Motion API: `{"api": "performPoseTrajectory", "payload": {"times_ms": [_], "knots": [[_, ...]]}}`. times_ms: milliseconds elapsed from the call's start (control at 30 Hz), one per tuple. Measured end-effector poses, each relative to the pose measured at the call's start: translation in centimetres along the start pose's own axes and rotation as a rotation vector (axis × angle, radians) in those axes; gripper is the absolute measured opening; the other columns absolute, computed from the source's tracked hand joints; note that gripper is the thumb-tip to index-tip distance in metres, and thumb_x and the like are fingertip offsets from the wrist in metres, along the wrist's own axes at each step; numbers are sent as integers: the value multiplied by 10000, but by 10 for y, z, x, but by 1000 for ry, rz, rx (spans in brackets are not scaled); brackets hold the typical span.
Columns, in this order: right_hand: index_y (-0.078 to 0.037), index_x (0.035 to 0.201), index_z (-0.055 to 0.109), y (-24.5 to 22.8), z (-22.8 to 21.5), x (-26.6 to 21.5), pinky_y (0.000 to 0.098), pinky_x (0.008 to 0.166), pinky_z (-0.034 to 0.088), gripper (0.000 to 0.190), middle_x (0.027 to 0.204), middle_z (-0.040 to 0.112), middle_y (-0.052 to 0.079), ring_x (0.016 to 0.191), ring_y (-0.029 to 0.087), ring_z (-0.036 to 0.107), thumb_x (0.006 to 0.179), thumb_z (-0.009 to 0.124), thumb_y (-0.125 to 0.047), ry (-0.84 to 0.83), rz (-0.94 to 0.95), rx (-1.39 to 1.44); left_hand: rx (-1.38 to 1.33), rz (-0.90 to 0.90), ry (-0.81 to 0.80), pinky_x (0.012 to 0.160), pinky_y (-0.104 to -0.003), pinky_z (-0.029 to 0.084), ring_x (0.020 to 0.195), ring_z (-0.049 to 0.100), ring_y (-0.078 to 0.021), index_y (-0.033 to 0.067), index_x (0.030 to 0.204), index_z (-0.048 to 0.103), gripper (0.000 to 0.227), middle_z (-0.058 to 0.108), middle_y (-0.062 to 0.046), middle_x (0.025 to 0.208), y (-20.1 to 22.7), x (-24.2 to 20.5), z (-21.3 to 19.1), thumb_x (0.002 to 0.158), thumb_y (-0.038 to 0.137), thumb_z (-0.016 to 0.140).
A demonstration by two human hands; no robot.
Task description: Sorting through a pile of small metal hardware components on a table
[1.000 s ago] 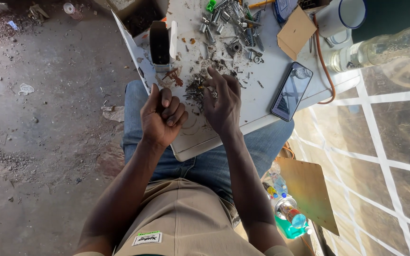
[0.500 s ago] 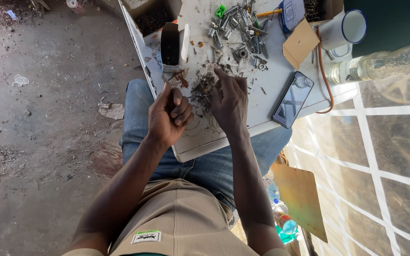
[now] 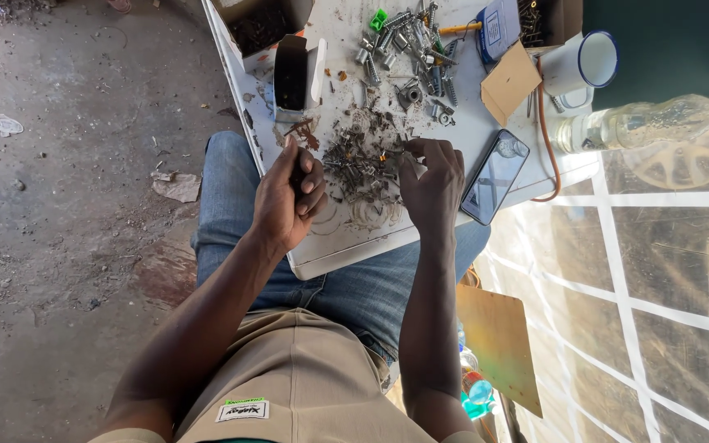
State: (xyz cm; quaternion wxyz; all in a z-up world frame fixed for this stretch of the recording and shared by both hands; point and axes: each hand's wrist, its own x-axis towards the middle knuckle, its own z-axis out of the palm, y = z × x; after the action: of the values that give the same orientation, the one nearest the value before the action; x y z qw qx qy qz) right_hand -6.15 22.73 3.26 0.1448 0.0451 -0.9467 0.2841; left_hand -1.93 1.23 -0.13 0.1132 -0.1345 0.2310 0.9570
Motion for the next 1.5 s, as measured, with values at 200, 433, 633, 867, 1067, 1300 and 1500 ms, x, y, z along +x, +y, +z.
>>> {"api": "performPoseTrajectory", "payload": {"times_ms": [200,433,633,867,1067,1300,1500], "knots": [[-139,922,729,3,-1,-2,456,755,500,105,871,651,69,858,306,639,861,811,-165,-148,102,-69,-35,-14,-2,377,-217,254,393,343,-90,140,870,552,400,392,4,625,1,-1,-2,1105,457,488],[-134,970,686,3,-1,-1,479,828,500,96,925,624,73,971,327,631,923,724,-209,-317,208,-122,6,-5,39,361,-234,229,374,302,-100,126,863,535,388,336,7,618,-5,0,1,1109,423,488],[-81,1015,633,-13,-10,-10,492,818,490,46,935,615,124,933,357,632,998,601,-111,-257,175,-22,311,81,142,366,-225,264,363,342,-48,94,888,630,388,411,21,600,-10,-7,21,1083,427,586],[-103,1036,619,-38,-5,-33,485,757,518,27,878,645,133,845,348,665,1038,596,-116,-35,175,259,668,310,126,446,-197,287,497,381,-17,27,1083,767,225,512,0,610,-28,0,37,1034,242,722],[-93,1047,657,-33,6,-41,359,696,514,46,830,661,96,751,152,604,1038,631,-130,-25,278,588,797,369,117,482,-214,321,518,349,-31,29,1180,763,206,545,-38,581,-28,-2,43,1047,168,690],[-32,1095,702,-33,7,-43,293,638,498,110,790,669,95,689,104,563,1030,631,-86,-87,317,773,920,380,47,503,-248,332,535,379,-62,41,1124,760,197,581,-70,601,-34,2,34,1071,210,675],[-13,1192,737,-43,5,-42,380,779,571,225,959,755,199,899,152,642,1028,677,-155,-178,296,820,978,364,-38,540,-268,355,566,398,-91,28,1121,742,209,550,-97,593,-31,-3,37,1101,183,604]]}}
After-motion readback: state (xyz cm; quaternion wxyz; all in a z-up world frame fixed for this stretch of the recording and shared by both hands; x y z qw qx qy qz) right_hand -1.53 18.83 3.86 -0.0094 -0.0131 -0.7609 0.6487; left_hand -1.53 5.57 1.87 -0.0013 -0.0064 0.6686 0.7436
